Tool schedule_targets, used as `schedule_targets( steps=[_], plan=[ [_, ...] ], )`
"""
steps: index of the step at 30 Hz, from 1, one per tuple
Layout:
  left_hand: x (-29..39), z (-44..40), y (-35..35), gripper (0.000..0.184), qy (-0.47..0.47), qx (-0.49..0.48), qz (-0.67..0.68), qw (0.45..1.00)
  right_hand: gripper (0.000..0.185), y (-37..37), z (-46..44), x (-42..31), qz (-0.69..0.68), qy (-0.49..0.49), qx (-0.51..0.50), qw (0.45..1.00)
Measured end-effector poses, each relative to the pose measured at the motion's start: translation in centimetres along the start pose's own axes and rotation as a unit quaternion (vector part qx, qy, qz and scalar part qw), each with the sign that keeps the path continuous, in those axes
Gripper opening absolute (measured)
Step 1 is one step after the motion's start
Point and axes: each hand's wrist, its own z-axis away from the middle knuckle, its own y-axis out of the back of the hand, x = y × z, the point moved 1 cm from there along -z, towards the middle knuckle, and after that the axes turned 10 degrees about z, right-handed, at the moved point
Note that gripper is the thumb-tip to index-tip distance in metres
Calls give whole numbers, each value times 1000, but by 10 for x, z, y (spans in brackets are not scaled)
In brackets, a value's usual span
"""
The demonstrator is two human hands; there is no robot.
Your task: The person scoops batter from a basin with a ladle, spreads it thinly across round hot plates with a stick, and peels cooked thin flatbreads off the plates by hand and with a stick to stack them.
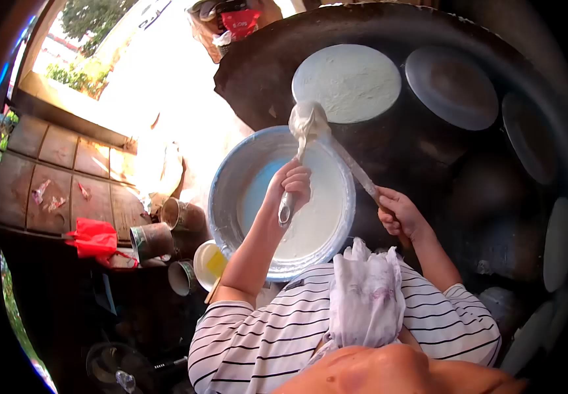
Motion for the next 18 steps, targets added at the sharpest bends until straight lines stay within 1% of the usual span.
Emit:
schedule_targets(
  steps=[1,2,3,5,6,7,8,9,10,11,12,13,15,16,17,18],
  plan=[
    [-3,-19,-2,32,49,35,69,996,35,1,10,6,-4,-8,35,999],
    [-20,-31,-8,37,64,61,52,995,35,10,26,10,-29,17,34,999],
    [-31,-45,-8,37,105,43,41,993,36,18,45,4,-47,62,52,996],
    [-78,-76,-24,38,166,5,-23,986,36,34,101,-12,-79,141,99,982],
    [-105,-100,-31,39,228,-36,-75,970,38,42,126,-26,-54,209,167,962],
    [-131,-131,-28,37,230,-53,-144,961,39,54,144,-43,-23,270,231,935],
    [-157,-162,-25,35,231,-70,-212,947,39,73,152,-58,54,327,315,889],
    [-195,-190,-22,33,265,-59,-190,944,39,95,157,-71,133,374,392,830],
    [-234,-217,-19,30,298,-47,-168,938,38,116,163,-81,164,374,450,795],
    [-274,-242,-18,28,364,-12,-86,927,38,137,165,-87,195,371,502,756],
    [-311,-267,-18,26,423,23,-4,906,37,157,161,-79,252,396,588,659],
    [-341,-294,-16,24,367,65,23,928,36,177,155,-60,306,411,659,550],
    [-379,-342,3,25,475,60,85,874,37,214,174,8,421,363,719,417],
    [-399,-372,11,27,506,39,40,861,38,232,194,39,429,371,732,378],
    [-409,-397,25,29,527,26,-1,849,38,248,213,65,434,370,743,350],
    [-414,-410,41,31,534,21,-34,845,39,260,239,65,265,327,759,496]
  ],
)
